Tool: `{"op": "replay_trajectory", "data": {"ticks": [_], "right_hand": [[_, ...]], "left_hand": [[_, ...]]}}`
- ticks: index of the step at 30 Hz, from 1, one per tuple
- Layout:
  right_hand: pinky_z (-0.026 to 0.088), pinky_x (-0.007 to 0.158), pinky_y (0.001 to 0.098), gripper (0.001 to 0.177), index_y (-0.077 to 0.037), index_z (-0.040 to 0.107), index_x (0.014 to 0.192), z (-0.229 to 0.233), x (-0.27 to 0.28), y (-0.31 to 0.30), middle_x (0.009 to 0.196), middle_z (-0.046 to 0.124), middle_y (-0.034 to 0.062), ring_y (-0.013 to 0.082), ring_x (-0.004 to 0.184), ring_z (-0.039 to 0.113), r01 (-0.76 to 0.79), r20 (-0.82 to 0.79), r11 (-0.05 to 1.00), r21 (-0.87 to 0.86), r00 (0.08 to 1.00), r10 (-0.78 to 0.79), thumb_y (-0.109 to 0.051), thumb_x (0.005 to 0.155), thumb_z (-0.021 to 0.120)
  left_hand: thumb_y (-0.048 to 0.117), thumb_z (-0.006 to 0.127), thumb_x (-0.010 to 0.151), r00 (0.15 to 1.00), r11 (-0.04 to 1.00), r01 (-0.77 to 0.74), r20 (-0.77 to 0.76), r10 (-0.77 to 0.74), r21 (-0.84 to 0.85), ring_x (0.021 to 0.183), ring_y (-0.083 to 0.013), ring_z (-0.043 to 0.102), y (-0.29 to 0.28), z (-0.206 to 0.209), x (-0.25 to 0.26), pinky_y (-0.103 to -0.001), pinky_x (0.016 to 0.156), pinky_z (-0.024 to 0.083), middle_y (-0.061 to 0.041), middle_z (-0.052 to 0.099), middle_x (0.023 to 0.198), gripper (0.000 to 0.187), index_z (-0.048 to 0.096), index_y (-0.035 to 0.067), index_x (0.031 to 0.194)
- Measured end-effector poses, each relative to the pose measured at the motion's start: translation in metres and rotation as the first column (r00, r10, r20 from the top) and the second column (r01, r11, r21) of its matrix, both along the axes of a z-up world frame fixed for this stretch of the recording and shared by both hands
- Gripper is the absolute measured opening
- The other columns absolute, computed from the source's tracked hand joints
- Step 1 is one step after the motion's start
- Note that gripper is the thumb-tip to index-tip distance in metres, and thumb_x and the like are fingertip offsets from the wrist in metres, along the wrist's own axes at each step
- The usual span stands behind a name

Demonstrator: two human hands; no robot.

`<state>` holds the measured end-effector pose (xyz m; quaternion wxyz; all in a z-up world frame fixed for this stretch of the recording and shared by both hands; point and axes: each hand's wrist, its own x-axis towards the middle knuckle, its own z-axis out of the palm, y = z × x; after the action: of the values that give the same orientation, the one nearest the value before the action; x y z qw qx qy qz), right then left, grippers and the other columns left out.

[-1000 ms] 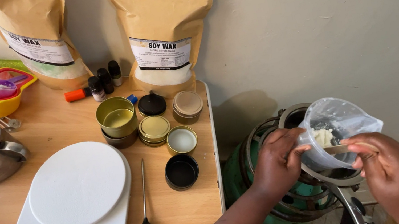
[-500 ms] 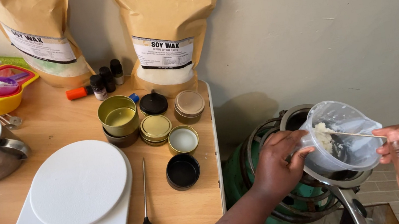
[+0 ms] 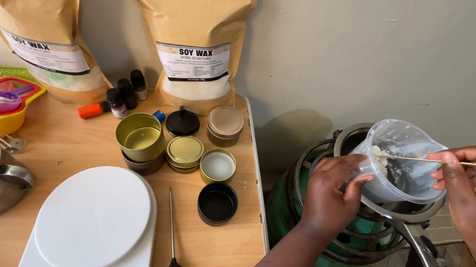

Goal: Stirring wax in a pitcher over a heat source and checking its temperature with a digital thermometer

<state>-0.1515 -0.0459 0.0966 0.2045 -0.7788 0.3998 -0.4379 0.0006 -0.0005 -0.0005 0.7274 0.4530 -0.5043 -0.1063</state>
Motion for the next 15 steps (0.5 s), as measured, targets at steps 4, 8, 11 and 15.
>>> {"op": "replay_trajectory", "data": {"ticks": [4,8,11,15], "right_hand": [[0.052,0.065,0.0304,0.014,0.007,0.05,0.102,-0.003,0.001,-0.005,0.101,0.066,0.0185,0.021,0.073,0.061,-0.028,-0.055,0.999,0.018,0.998,0.029,-0.006,0.105,0.051],[0.053,0.065,0.0304,0.013,0.005,0.052,0.1,-0.005,0.003,-0.007,0.1,0.067,0.0159,0.0199,0.076,0.062,-0.014,-0.064,0.995,0.097,0.998,0.02,-0.008,0.102,0.051],[0.052,0.069,0.0316,0.011,0.006,0.049,0.101,-0.014,-0.001,-0.012,0.103,0.065,0.0199,0.0213,0.076,0.06,-0.069,0.021,0.989,0.133,0.998,0.067,-0.004,0.102,0.049],[0.052,0.067,0.0321,0.011,0.005,0.046,0.102,-0.018,-0.007,-0.017,0.1,0.063,0.0215,0.0211,0.074,0.058,-0.091,0.115,0.986,0.14,0.991,0.075,-0.004,0.107,0.045]], "left_hand": [[0.003,0.055,0.086,1.0,1.0,0.029,-0.01,-0.029,0.005,0.1,-0.0332,0.061,-0.002,-0.005,-0.001,-0.046,0.086,0.048,-0.011,0.066,0.109,0.031,0.062,0.008,0.116],[0.003,0.055,0.086,1.0,1.0,0.026,-0.017,-0.026,-0.01,0.101,-0.0316,0.061,-0.003,-0.005,-0.002,-0.044,0.087,0.048,-0.01,0.065,0.11,0.03,0.063,0.009,0.114],[0.005,0.054,0.085,1.0,1.0,0.017,-0.002,-0.017,-0.023,0.093,-0.0334,0.059,-0.004,-0.005,0.0,-0.045,0.078,0.047,-0.012,0.065,0.104,0.031,0.062,0.008,0.114],[0.001,0.054,0.083,1.0,0.999,0.008,-0.011,-0.009,-0.036,0.096,-0.0311,0.06,-0.002,-0.003,0.0,-0.043,0.083,0.048,-0.009,0.065,0.106,0.03,0.063,0.009,0.111]]}}
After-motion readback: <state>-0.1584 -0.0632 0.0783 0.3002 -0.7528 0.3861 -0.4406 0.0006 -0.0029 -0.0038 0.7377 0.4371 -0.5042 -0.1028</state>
